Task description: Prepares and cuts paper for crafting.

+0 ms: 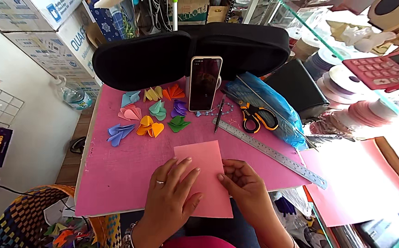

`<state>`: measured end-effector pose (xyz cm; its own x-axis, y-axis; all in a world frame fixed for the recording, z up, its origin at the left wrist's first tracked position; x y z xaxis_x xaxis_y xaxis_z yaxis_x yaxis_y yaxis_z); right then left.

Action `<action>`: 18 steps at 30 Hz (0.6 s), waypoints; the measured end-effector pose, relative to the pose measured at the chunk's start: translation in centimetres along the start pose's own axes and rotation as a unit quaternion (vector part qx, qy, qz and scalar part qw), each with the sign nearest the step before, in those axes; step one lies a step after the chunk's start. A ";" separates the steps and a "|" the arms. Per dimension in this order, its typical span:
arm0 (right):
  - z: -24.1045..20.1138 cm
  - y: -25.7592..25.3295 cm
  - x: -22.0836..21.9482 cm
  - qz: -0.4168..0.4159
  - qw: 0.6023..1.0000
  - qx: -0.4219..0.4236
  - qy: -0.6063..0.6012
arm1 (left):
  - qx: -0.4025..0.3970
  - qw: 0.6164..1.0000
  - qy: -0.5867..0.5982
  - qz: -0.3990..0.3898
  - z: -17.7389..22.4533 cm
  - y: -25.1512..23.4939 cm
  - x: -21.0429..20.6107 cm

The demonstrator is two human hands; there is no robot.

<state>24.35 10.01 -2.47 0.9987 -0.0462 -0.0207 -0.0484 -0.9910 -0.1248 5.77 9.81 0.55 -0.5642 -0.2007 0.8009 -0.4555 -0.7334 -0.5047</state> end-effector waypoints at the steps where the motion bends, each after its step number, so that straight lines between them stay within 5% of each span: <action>1: 0.4 -0.1 0.3 0.004 0.999 -0.002 0.050 | 0.001 0.999 -0.018 -0.030 -0.3 0.2 -1.1; 3: -0.2 -0.2 1.3 0.024 0.969 0.048 0.242 | 0.008 0.995 -0.049 -0.083 -1.1 0.6 -3.0; 5: -1.7 -0.3 3.1 0.057 0.899 0.094 0.424 | 0.018 0.991 -0.062 -0.117 -1.8 1.2 -4.2; 9: -1.3 -1.0 9.0 0.086 0.804 0.033 0.587 | 0.023 0.987 -0.067 -0.142 -2.1 1.5 -4.8; 18: 0.3 3.3 13.0 0.090 0.791 0.042 0.603 | 0.010 0.984 -0.061 -0.165 -2.3 0.8 -5.0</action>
<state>37.15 6.16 -3.46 0.2602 -0.3220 0.9103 -0.1418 -0.9453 -0.2938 6.68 11.71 -4.56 -0.3006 -0.0241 0.9534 -0.5864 -0.7837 -0.2047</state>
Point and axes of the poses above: each hand's wrist, its own y-axis away from the middle knuckle, its own x-axis out of the back of the hand, z = x × y, the point moved 10 cm from there along -y, towards the middle knuckle, and after that the axes turned 5 degrees about -z, right-handed, at the moved point
